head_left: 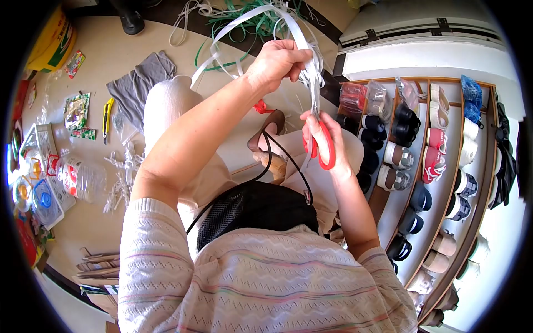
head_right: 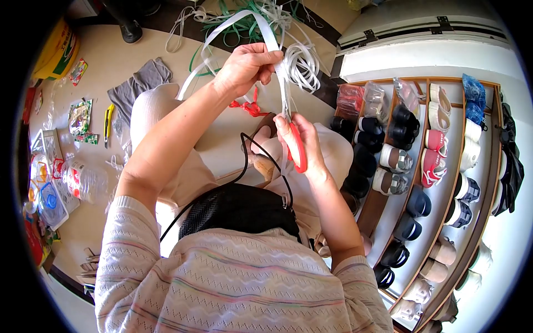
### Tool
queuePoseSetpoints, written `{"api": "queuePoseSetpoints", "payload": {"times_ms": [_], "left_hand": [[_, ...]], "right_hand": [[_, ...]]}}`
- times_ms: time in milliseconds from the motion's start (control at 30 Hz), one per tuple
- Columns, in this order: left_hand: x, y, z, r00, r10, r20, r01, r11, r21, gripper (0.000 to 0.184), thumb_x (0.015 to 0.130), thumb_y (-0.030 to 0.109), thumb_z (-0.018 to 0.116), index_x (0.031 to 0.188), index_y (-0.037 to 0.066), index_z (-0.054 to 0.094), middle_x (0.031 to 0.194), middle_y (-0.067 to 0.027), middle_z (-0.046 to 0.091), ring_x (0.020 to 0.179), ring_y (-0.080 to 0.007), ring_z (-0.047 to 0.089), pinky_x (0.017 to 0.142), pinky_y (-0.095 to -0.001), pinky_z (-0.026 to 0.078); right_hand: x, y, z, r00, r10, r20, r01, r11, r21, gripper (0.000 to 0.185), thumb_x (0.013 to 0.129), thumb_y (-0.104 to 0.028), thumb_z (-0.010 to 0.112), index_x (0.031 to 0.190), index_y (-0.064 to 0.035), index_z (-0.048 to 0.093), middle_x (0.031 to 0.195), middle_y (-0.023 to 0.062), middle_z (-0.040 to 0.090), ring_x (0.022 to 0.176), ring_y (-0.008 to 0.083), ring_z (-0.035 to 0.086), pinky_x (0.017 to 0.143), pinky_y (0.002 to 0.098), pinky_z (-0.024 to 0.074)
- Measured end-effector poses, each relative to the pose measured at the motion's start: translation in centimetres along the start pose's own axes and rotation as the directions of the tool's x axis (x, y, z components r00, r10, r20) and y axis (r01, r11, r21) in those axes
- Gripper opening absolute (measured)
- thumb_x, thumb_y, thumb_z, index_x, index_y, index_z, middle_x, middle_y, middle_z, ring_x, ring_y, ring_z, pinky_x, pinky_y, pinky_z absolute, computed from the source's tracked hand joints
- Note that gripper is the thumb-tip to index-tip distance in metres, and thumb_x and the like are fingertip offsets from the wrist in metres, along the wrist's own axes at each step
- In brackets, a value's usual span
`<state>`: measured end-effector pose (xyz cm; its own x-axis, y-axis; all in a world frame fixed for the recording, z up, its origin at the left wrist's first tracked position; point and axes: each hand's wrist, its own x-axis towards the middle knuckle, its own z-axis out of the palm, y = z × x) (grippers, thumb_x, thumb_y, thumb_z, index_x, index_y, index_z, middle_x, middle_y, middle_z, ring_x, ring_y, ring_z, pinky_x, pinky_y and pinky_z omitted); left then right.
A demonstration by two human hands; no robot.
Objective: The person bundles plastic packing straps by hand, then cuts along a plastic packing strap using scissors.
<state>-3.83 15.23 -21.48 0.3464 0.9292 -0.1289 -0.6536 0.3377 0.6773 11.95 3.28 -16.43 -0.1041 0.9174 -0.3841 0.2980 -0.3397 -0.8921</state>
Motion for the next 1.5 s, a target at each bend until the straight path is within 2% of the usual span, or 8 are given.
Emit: {"api": "queuePoseSetpoints", "payload": {"times_ms": [167,367,567,767,867,1067,1167,1500], "left_hand": [[0.0,0.3,0.0,0.999,0.029,0.043,-0.030,0.999,0.015,0.014,0.080,0.012,0.066,0.073,0.002,0.060,0.061,-0.0039,0.056,0.041,-0.0091,0.046,0.040,-0.0229,0.039],[-0.2,0.5,0.0,0.996,0.071,0.049,-0.074,0.995,0.066,0.013,0.083,0.015,0.063,0.079,0.002,0.061,0.066,-0.0038,0.059,0.049,-0.0089,0.051,0.047,-0.0225,0.042],[-0.6,1.1,0.3,0.999,0.038,0.028,-0.040,0.996,0.081,0.014,0.084,0.016,0.062,0.083,0.002,0.062,0.071,-0.0046,0.061,0.053,-0.0099,0.053,0.052,-0.0234,0.044],[-0.5,0.9,0.3,0.998,0.055,0.042,-0.060,0.992,0.115,0.015,0.084,0.017,0.062,0.083,0.002,0.062,0.070,-0.0043,0.061,0.052,-0.0099,0.053,0.051,-0.0232,0.044],[-0.4,0.8,0.2,0.997,0.052,0.055,-0.058,0.991,0.120,0.014,0.084,0.016,0.062,0.083,0.002,0.062,0.070,-0.0039,0.061,0.052,-0.0097,0.053,0.051,-0.0229,0.044],[-0.6,0.8,0.4,0.999,0.036,0.033,-0.039,0.994,0.104,0.014,0.082,0.016,0.064,0.079,0.003,0.062,0.066,-0.0028,0.059,0.049,-0.0087,0.052,0.048,-0.0223,0.042],[-0.9,0.5,0.6,0.999,-0.002,0.038,-0.004,0.989,0.151,0.014,0.081,0.015,0.065,0.076,0.003,0.061,0.063,-0.0019,0.058,0.047,-0.0085,0.050,0.045,-0.0218,0.041],[-0.9,0.3,0.7,1.000,-0.009,0.017,0.007,0.994,0.111,0.013,0.080,0.011,0.064,0.072,0.001,0.060,0.060,-0.0029,0.056,0.044,-0.0088,0.049,0.041,-0.0213,0.038]], "right_hand": [[-0.2,-0.9,0.3,1.000,-0.005,0.021,0.004,1.000,0.025,0.035,0.088,-0.036,0.056,0.099,-0.0028,0.056,0.064,-0.0018,0.048,0.052,0.0047,0.042,0.048,0.0190,0.0336],[-0.3,-0.9,0.3,1.000,0.006,0.006,-0.007,0.992,0.123,0.036,0.087,-0.038,0.057,0.096,-0.0031,0.057,0.062,-0.0019,0.047,0.049,0.0046,0.043,0.043,0.0198,0.0361],[0.1,-0.6,0.2,0.998,0.037,-0.049,-0.036,0.999,0.024,0.036,0.084,-0.040,0.060,0.089,-0.0047,0.056,0.057,-0.0035,0.044,0.044,0.0031,0.039,0.038,0.0176,0.0315],[0.1,-0.3,0.4,0.999,0.020,-0.047,-0.018,0.998,0.054,0.035,0.084,-0.039,0.062,0.081,-0.0049,0.055,0.056,-0.0046,0.043,0.044,0.0026,0.037,0.038,0.0178,0.0300],[-0.1,-0.2,0.4,0.999,0.032,-0.019,-0.032,0.999,-0.007,0.025,0.089,-0.028,0.055,0.087,-0.0033,0.052,0.055,-0.0042,0.041,0.045,0.0042,0.037,0.040,0.0193,0.0288],[0.0,0.8,0.3,0.995,-0.092,-0.028,0.089,0.993,-0.082,0.027,0.089,-0.030,0.056,0.091,-0.0028,0.053,0.056,-0.0034,0.042,0.045,0.0050,0.038,0.041,0.0196,0.0297],[0.1,-0.3,0.5,0.999,-0.035,-0.038,0.035,0.999,-0.010,0.029,0.089,-0.032,0.055,0.094,-0.0031,0.053,0.057,-0.0024,0.043,0.046,0.0053,0.039,0.041,0.0196,0.0312],[0.1,0.3,0.3,0.999,-0.022,-0.029,0.021,1.000,-0.016,0.028,0.089,-0.030,0.056,0.091,-0.0025,0.052,0.055,-0.0034,0.041,0.044,0.0048,0.037,0.040,0.0200,0.0292]]}}
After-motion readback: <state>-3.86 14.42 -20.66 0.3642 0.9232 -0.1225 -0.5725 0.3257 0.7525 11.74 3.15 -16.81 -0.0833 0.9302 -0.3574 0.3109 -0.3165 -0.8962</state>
